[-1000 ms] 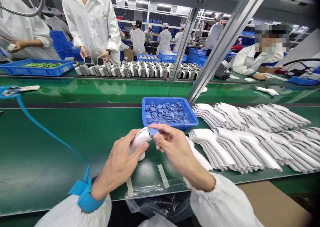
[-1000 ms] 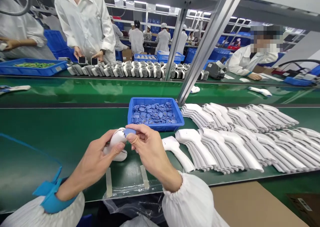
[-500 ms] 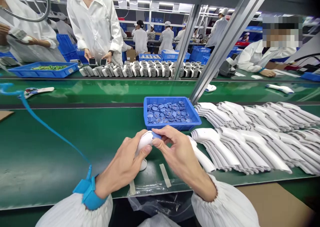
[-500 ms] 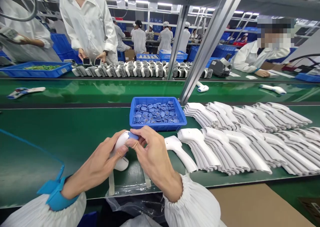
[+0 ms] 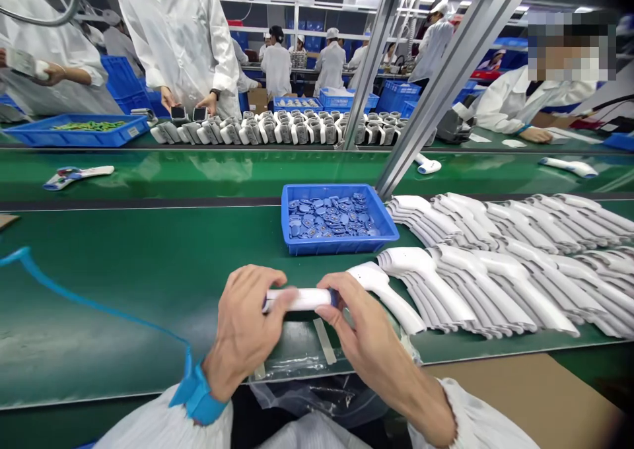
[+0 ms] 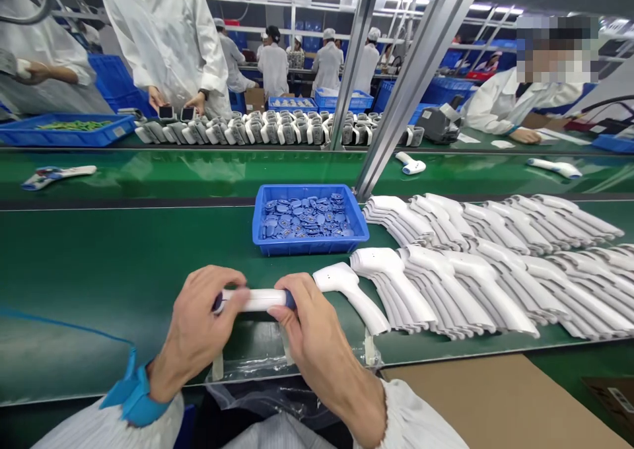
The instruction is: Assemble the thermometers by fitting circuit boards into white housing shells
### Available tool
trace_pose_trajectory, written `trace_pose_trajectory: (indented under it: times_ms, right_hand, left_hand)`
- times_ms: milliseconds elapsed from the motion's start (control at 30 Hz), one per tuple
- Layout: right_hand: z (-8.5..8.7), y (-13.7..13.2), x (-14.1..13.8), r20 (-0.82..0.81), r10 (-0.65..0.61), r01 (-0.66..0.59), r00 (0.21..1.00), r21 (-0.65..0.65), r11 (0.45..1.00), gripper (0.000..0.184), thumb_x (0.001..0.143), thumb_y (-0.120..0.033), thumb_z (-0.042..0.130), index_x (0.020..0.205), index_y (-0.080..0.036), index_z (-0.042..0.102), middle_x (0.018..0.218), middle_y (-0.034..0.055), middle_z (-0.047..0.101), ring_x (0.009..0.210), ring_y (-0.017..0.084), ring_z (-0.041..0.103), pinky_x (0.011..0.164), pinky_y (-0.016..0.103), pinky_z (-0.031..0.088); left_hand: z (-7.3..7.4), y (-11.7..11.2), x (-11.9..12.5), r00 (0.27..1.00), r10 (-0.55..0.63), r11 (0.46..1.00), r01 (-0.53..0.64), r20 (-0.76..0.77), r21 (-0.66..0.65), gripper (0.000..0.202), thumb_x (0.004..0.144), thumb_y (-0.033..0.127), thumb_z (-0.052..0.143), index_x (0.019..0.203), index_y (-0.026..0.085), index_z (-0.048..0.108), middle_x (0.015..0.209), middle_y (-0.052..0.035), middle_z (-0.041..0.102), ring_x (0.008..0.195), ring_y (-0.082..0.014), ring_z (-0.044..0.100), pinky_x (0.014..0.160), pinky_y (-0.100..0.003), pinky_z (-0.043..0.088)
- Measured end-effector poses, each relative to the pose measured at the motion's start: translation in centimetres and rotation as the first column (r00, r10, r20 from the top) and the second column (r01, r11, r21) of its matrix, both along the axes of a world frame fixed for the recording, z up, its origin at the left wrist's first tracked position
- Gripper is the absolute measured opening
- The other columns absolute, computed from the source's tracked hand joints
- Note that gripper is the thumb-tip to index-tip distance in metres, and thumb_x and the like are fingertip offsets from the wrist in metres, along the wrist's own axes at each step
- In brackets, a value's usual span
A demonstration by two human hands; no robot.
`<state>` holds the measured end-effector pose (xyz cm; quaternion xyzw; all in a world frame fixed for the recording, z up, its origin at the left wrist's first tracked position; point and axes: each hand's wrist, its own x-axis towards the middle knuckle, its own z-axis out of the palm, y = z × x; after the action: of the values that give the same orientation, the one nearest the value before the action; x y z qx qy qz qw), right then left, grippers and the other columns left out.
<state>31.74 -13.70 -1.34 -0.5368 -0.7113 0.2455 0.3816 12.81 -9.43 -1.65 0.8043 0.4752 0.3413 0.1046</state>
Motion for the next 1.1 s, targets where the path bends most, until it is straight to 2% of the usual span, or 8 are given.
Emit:
trace_pose_trajectory:
  times_ms: [133,300,400,500,600,767,933,1100]
  right_hand:
    - [-0.7,-0.6,-1.5,0.096,0.030,-0.026,0.995,-0.036,0.999,0.023,0.101,-0.030,0.047,0.122,-0.023,0.056,0.103,0.0047,0.066,0.084,0.018,0.064,0.073,0.030,0.052]
    - [-1.6,-1.1,-3.5,0.107,-0.076,0.070,0.991,0.061,0.996,0.031,0.102,-0.038,0.041,0.113,-0.018,0.062,0.088,0.0069,0.066,0.068,0.018,0.060,0.059,0.030,0.045]
    - [-1.8,-1.1,-3.5,-0.144,-0.130,0.097,0.981,-0.218,0.971,0.032,0.098,-0.046,0.046,0.100,-0.020,0.064,0.075,0.0030,0.064,0.059,0.015,0.054,0.054,0.027,0.040]
    - [-2.1,-0.8,-3.5,-0.389,-0.354,-0.037,0.850,-0.715,0.698,0.047,0.096,-0.058,0.038,0.073,-0.021,0.056,0.054,-0.0019,0.050,0.040,0.010,0.032,0.039,0.024,0.025]
    - [-2.1,-0.6,-4.1,-0.380,-0.379,-0.176,0.844,-0.863,0.473,0.051,0.094,-0.062,0.034,0.074,-0.020,0.055,0.053,-0.0012,0.052,0.037,0.009,0.027,0.037,0.023,0.020]
    - [-2.0,-0.8,-6.0,0.097,0.057,-0.017,0.994,-0.377,0.926,0.029,0.098,-0.041,0.045,0.103,-0.020,0.064,0.076,0.0071,0.070,0.063,0.021,0.063,0.057,0.030,0.037]
    - [-2.9,-0.9,-7.5,0.323,0.065,0.009,0.944,-0.223,0.975,0.040,0.103,-0.040,0.033,0.115,-0.017,0.065,0.071,0.0085,0.071,0.057,0.024,0.067,0.052,0.032,0.036]
    - [-2.9,-2.7,-3.9,0.178,-0.047,0.062,0.983,-0.083,0.995,0.028,0.101,-0.040,0.049,0.120,-0.023,0.063,0.093,0.0056,0.074,0.078,0.023,0.071,0.065,0.032,0.051]
  left_hand:
    - [-1.4,0.7,0.9,0.956,0.281,0.959,-0.283,0.090,0.015,0.044,0.098,0.035,0.048,0.057,0.019,0.050,0.056,-0.0002,0.050,0.057,-0.0139,0.044,0.059,-0.030,0.033]
    - [-1.3,2.0,1.0,0.973,0.230,0.973,-0.230,0.017,0.024,0.050,0.098,0.032,0.045,0.049,0.018,0.048,0.051,-0.0011,0.052,0.051,-0.0122,0.044,0.057,-0.030,0.033]
    - [-0.5,1.0,-0.3,0.986,0.169,0.979,-0.169,-0.011,-0.110,0.042,0.096,0.039,0.049,0.061,0.018,0.060,0.063,-0.0028,0.062,0.060,-0.0148,0.053,0.063,-0.030,0.039]
    - [-0.5,-0.5,-1.5,0.968,0.135,0.983,-0.104,0.210,-0.152,0.028,0.096,0.038,0.050,0.084,0.018,0.065,0.094,-0.0059,0.069,0.086,-0.0184,0.062,0.078,-0.030,0.046]
    - [-1.5,-0.7,-1.5,0.837,0.312,0.945,-0.225,0.449,-0.236,0.043,0.099,0.040,0.043,0.064,0.019,0.055,0.070,-0.0033,0.063,0.068,-0.0159,0.059,0.068,-0.029,0.047]
    - [-2.5,2.0,-0.4,0.783,0.470,0.873,-0.347,0.407,-0.341,0.052,0.095,0.044,0.050,0.050,0.020,0.050,0.049,0.0004,0.051,0.050,-0.0126,0.048,0.054,-0.027,0.039]
    - [-2.0,2.9,0.1,0.853,0.454,0.889,-0.414,0.257,-0.195,0.053,0.095,0.037,0.047,0.046,0.019,0.049,0.047,0.0002,0.048,0.049,-0.0118,0.045,0.056,-0.028,0.036]
    - [-1.0,2.4,-3.3,0.988,0.135,0.975,-0.147,-0.081,-0.167,0.045,0.092,0.048,0.049,0.059,0.018,0.058,0.062,-0.0018,0.059,0.059,-0.0133,0.051,0.063,-0.027,0.037]
